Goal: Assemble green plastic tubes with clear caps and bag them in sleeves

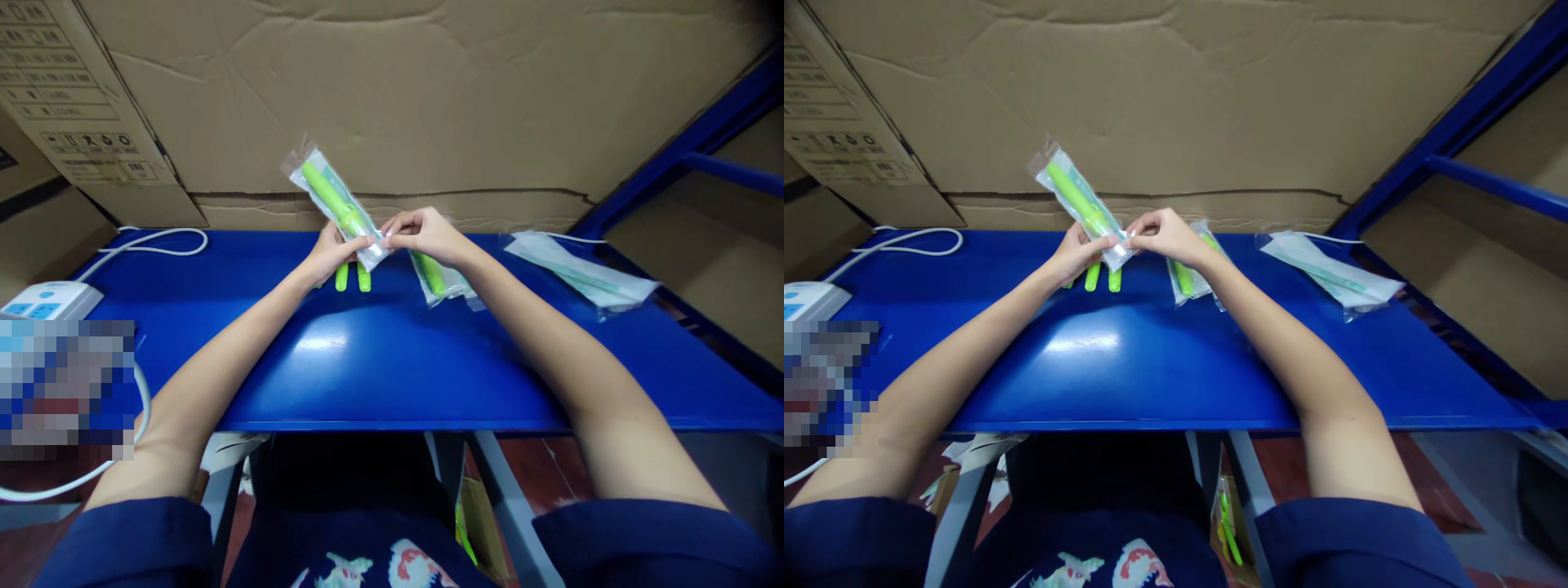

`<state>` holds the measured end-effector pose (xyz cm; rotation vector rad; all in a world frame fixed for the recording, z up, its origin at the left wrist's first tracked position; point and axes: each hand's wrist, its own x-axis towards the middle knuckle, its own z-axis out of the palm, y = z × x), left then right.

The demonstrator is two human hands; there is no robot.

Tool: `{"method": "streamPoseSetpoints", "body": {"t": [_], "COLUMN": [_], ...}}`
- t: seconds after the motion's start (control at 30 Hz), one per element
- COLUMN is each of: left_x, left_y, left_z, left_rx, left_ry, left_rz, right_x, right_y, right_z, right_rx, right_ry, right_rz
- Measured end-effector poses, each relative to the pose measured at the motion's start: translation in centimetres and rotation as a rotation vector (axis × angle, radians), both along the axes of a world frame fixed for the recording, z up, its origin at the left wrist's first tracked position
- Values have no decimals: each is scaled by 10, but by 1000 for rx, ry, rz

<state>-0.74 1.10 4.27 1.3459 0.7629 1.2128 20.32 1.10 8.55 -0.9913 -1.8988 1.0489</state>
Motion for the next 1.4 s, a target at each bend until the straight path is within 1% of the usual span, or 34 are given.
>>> {"method": "streamPoseSetpoints", "body": {"t": [0.17,0.3,0.37,0.5,0.57,0.63,0.7,0.8,0.87,1.07,1.23,1.3,1.4], "left_x": [0,0,-1,-4,-4,-3,-3,-3,-3,-2,-2,-2,-1], "left_y": [-3,0,4,8,8,7,7,7,8,9,6,4,0], "left_z": [2,-2,-5,-9,-9,-8,-7,-5,-5,-7,-6,-4,0], "left_rx": [27,65,71,67,60,59,62,52,37,47,68,74,41], "left_ry": [-4,-11,-16,9,17,10,-2,-15,-16,10,127,200,254], "left_rz": [-45,-42,-41,-69,-81,-81,-81,-106,-137,-179,-172,-222,-369], "right_x": [4,7,6,6,8,10,11,9,8,10,12,12,13], "right_y": [4,8,9,11,11,10,7,0,-4,-4,-2,-1,1], "right_z": [-1,-3,-4,-7,-7,-5,-3,-1,1,5,6,6,4], "right_rx": [20,19,13,-5,-41,-91,-141,-217,-235,-191,-144,-122,-89], "right_ry": [-47,-63,-39,81,53,-47,-128,-165,-190,-184,-162,-142,-118], "right_rz": [-18,-28,-38,-78,-70,-8,90,228,291,371,417,416,433]}}
